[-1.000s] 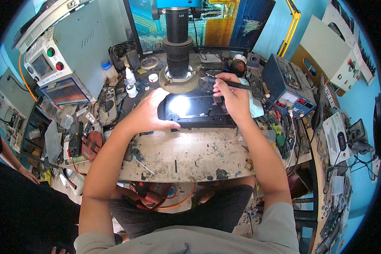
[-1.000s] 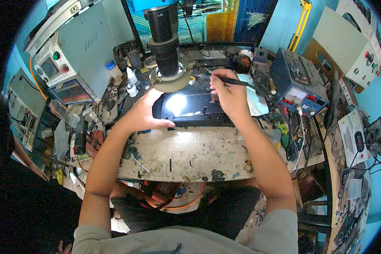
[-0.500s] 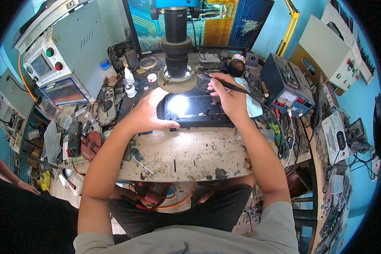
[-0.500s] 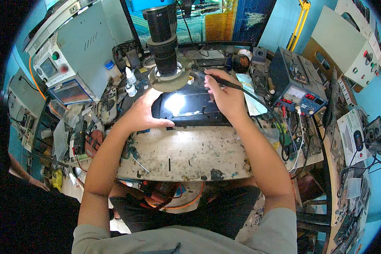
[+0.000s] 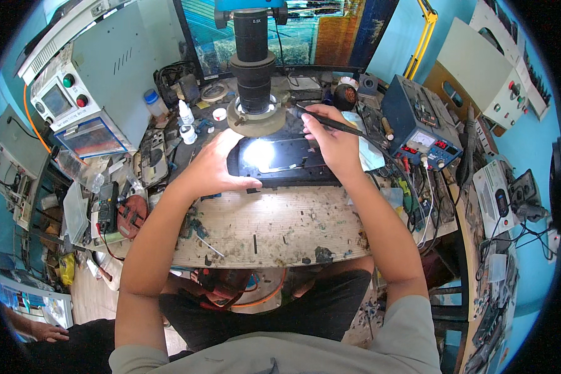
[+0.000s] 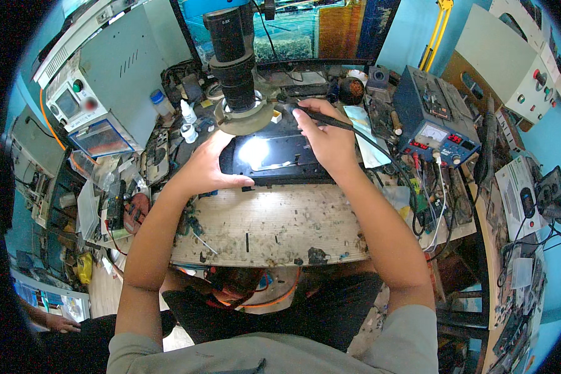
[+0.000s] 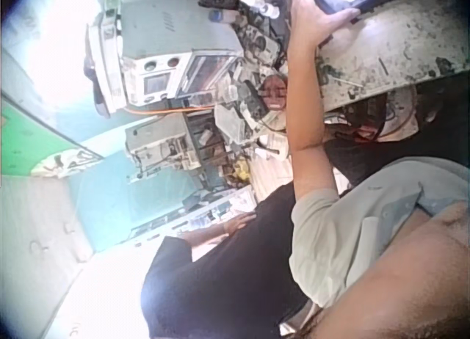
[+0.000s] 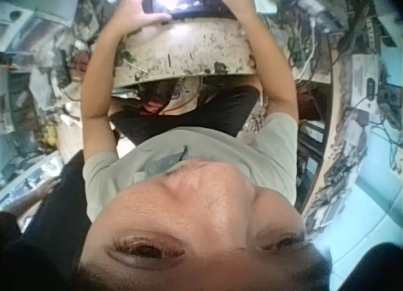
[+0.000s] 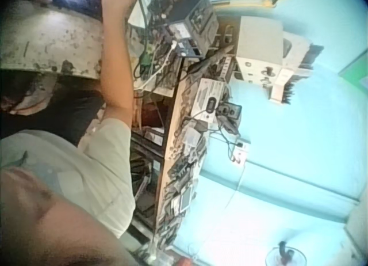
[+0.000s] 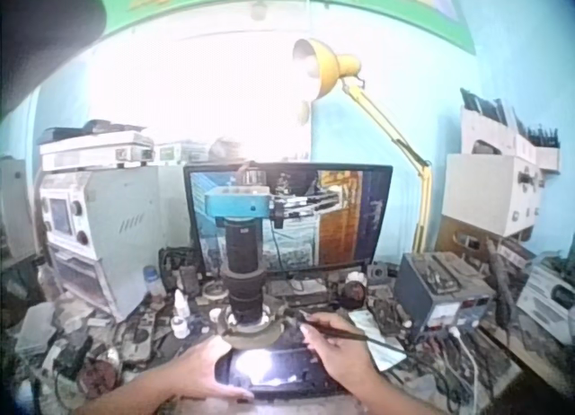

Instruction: The person uses a soldering iron to work on a small electronic component placed on a black mat under a microscope. They repeatedly apply the soldering iron to the component, adjust the component's position, and handle small parts with their hands. The person also moves around the workshop briefly at the end.

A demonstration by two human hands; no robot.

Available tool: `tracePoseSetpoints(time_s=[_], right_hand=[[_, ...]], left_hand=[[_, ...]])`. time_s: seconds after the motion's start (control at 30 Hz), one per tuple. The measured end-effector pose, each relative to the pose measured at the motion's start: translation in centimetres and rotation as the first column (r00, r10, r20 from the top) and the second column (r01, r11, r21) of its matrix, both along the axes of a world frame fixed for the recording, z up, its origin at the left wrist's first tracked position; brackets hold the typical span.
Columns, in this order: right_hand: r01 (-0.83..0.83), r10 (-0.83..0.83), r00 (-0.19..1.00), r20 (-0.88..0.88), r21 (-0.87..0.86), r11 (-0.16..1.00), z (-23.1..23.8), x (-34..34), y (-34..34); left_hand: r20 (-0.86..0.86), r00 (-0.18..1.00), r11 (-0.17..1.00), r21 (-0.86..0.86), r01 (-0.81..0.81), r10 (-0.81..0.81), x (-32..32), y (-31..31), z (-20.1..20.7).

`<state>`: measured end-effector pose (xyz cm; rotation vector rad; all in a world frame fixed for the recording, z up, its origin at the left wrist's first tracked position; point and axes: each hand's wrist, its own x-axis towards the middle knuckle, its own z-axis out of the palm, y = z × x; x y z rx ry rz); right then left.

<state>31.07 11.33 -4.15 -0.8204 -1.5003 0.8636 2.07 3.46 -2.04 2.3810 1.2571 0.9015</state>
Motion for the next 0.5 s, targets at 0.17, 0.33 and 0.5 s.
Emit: tracePoseSetpoints(time_s=[0.17,0.33,0.5], right_hand=[[0.020,-0.020,1.000,0.012,-0.003,1.000,-0.08,-0.19,-0.16],[-0.011,0.011,1.000,0.001,0.025,1.000,-0.33,-0.13,0.12],[-0.002,0.002,1.000,0.007,0.035,0.999,-0.55,-0.13,0.22]], left_hand=[[0.004,1.000,0.999,0.021,0.028,-0.028,-0.06,0.32,-0.18],[-0.003,0.999,0.998,0.049,0.034,-0.034,-0.21,0.32,-0.33],[-0.008,1.000,0.998,0.060,0.028,-0.027,-0.32,0.38,-0.58]])
